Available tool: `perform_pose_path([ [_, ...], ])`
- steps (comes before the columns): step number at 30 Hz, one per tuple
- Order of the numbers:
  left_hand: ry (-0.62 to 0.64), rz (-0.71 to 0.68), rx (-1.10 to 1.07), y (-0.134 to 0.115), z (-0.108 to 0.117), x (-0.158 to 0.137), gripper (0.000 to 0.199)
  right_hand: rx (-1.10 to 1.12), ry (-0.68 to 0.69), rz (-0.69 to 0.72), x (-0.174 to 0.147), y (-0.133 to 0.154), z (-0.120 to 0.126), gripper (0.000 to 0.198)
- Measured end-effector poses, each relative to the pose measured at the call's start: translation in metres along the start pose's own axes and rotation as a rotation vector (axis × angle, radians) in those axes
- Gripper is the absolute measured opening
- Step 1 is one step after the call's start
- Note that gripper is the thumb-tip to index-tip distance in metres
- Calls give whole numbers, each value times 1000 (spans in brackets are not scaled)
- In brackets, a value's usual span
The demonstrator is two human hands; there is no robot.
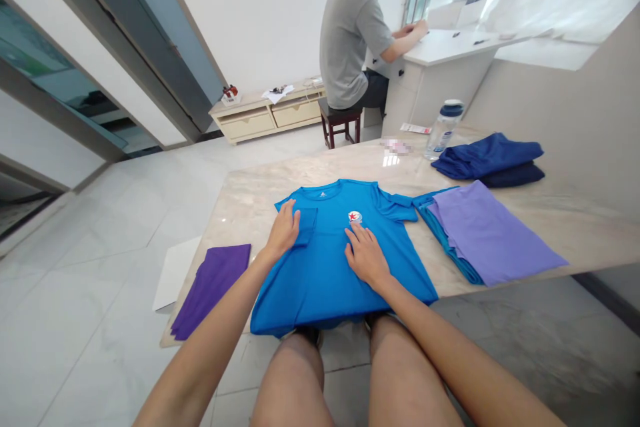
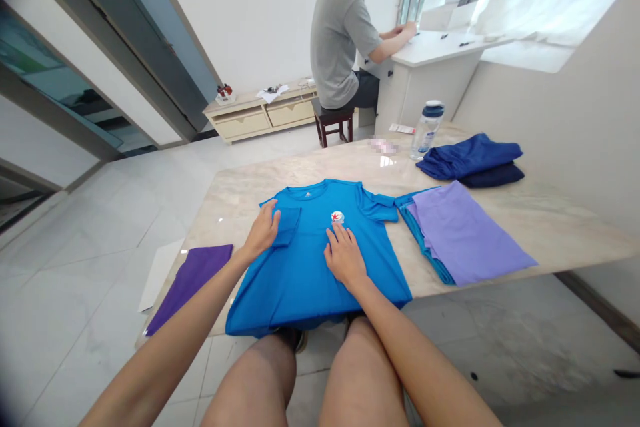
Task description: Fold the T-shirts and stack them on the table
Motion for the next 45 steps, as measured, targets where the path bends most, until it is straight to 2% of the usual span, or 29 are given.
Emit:
perform_pose_path([
  [4, 232, 23, 180, 25, -46, -33, 64, 43, -1, 1, -3, 0, 0, 55],
  [6, 224, 38, 233, 37, -56, -41, 66, 86, 13, 41, 1, -4, 7, 52],
  [8, 178, 39, 254, 44, -59, -43, 69, 105, 18, 65, 11, -18, 26, 47],
  [11, 136, 13, 261, 44, -60, -41, 72, -40, -37, -51, 37, -69, 72, 44],
  [13, 125, 3, 266, 41, -59, -39, 72, -218, -2, -160, 57, -109, 97, 41],
  [16, 105, 11, 272, 38, -58, -39, 72, -462, 193, -269, 76, -157, 110, 47],
  [18, 91, 14, 267, 37, -58, -40, 71, -543, 293, -267, 81, -171, 108, 48],
  [20, 82, 5, 256, 36, -58, -40, 71, -572, 321, -229, 83, -172, 107, 44],
  [27, 48, -14, 226, 35, -57, -40, 69, -601, 290, -182, 77, -162, 106, 32],
  [29, 38, -15, 219, 35, -57, -40, 68, -561, 226, -229, 77, -167, 113, 31],
  [31, 29, -15, 212, 35, -58, -40, 68, -479, 123, -340, 79, -180, 125, 27],
  [34, 31, -13, 202, 35, -58, -40, 69, -241, -44, -538, 85, -207, 142, 22],
  [37, 35, -18, 188, 34, -58, -40, 70, -57, -156, -655, 94, -228, 148, 29],
  [40, 37, -18, 183, 33, -56, -40, 69, -48, -178, -674, 104, -234, 144, 40],
  [45, 52, -3, 203, 30, -55, -42, 68, -87, -123, -637, 121, -218, 132, 35],
])
Point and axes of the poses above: each hand's wrist, its own x-axis towards the middle knuckle, its own z-axis out of the back of the hand, y = z × x, the point moved 8 cm from there along x, towards the middle knuckle, and after that the axes turned 4 degrees about y, right-handed, at the moved point
